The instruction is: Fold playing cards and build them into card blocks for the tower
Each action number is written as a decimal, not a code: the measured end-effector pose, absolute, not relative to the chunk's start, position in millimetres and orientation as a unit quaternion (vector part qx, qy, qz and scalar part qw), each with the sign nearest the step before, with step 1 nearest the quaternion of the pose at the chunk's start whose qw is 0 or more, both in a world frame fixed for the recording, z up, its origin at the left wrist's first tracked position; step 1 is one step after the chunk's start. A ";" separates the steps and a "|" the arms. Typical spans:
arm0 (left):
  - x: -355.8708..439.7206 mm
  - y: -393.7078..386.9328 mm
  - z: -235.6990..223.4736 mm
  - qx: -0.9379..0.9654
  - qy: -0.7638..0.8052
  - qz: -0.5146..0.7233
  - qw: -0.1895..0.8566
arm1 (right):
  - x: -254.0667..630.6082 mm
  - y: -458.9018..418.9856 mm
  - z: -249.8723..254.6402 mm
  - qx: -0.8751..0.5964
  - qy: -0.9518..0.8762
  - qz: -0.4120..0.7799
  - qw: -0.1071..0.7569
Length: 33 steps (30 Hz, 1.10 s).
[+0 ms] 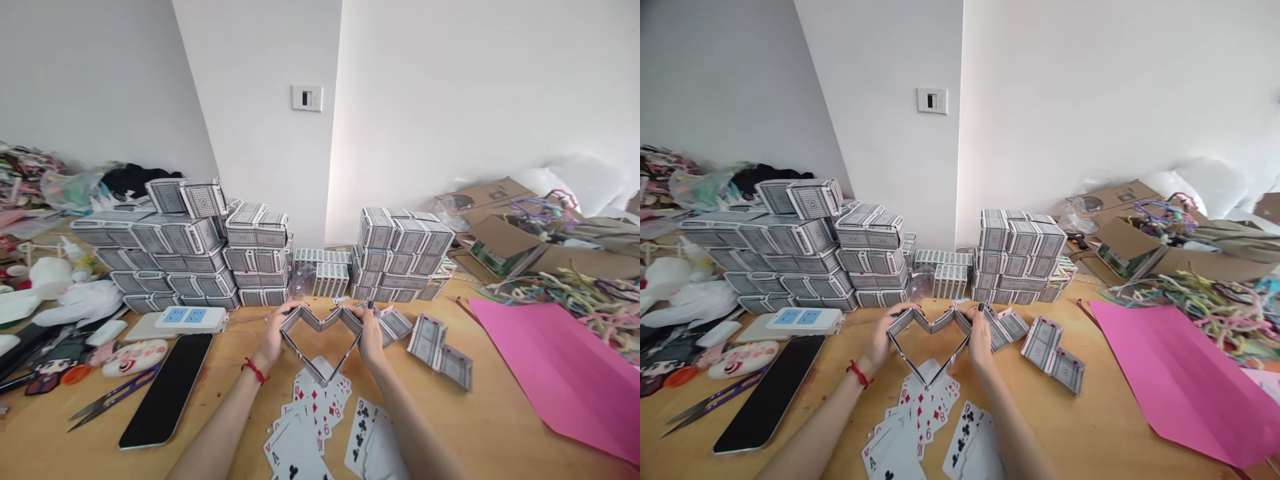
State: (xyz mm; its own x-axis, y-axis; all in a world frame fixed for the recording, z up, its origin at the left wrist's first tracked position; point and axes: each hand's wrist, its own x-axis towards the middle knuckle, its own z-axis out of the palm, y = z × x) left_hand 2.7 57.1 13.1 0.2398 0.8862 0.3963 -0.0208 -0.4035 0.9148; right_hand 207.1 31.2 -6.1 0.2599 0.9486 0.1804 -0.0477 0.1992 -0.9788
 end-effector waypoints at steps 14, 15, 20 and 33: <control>1.9 56.0 -14.4 0.553 0.300 0.487 0.606 | 213.3 28.7 -15.7 -0.399 -0.524 0.472 0.587; 2.6 55.5 -14.0 0.563 0.304 0.477 0.603 | 212.1 27.9 -14.0 -0.403 -0.529 0.468 0.581; 9.1 53.4 -11.5 0.583 0.325 0.444 0.598 | 204.4 24.5 -8.7 -0.430 -0.544 0.462 0.553; 14.9 56.2 -15.0 0.517 0.440 0.502 0.535 | 201.4 31.5 -33.3 -0.474 -0.451 0.456 0.603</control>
State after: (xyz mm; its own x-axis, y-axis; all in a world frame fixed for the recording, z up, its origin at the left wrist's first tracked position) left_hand 14.9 56.2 -15.0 0.1078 0.9930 0.0490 -0.0821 -0.0402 0.9958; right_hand 201.4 31.5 -33.3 0.1766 0.9779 0.1119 -0.1232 0.1347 -0.9832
